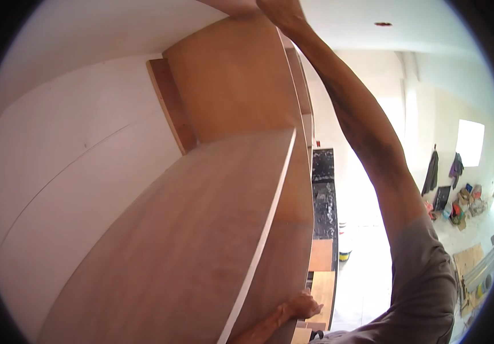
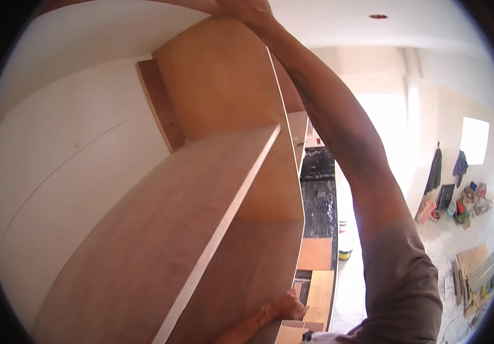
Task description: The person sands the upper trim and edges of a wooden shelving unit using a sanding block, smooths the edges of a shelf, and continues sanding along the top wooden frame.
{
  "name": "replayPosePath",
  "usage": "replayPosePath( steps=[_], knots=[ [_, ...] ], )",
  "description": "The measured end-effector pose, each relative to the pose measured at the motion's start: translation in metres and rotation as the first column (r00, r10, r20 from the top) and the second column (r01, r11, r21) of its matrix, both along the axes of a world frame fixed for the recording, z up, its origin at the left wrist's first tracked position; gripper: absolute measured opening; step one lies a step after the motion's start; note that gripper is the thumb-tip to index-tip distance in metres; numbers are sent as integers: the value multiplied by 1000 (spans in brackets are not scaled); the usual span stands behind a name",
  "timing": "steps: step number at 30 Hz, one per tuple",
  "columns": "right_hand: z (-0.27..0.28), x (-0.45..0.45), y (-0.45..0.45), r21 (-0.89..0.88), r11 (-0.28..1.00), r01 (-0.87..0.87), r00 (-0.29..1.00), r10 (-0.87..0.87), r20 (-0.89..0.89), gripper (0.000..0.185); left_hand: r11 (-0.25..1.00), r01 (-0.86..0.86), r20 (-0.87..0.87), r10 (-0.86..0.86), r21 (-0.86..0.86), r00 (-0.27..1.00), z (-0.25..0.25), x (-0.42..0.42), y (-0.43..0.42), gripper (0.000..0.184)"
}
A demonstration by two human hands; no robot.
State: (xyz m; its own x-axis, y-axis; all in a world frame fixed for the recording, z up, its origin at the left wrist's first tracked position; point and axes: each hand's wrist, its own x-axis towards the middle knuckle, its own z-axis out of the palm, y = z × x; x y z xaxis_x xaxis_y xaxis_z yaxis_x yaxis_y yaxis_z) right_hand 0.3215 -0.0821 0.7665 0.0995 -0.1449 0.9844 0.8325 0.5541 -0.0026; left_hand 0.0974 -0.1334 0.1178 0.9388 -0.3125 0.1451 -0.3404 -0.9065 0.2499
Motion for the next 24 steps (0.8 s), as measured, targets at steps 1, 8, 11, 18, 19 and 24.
replayPosePath(
  steps=[1,8,11,18,19,24],
  knots=[
    [-5,2,2,-2,1000,-15,999,15,-35,47,1000,13,35,-14,28,999,-6,-3,-2,55],
    [-5,-2,0,31,998,49,998,-50,38,53,999,-22,58,20,39,998,-7,3,4,53],
    [11,2,1,-79,997,24,999,-27,-29,52,999,17,157,-24,48,987,-1,2,6,52],
    [-22,-12,-28,-19,980,196,976,-197,-93,40,989,12,130,-31,144,991,-10,6,-2,50],
    [-21,-17,-28,34,995,91,992,-88,-87,40,990,11,116,-28,138,993,-11,9,-2,50],
    [-14,-17,-15,115,984,-135,991,137,-7,41,990,11,85,-23,143,996,-8,9,2,49]
  ],
)
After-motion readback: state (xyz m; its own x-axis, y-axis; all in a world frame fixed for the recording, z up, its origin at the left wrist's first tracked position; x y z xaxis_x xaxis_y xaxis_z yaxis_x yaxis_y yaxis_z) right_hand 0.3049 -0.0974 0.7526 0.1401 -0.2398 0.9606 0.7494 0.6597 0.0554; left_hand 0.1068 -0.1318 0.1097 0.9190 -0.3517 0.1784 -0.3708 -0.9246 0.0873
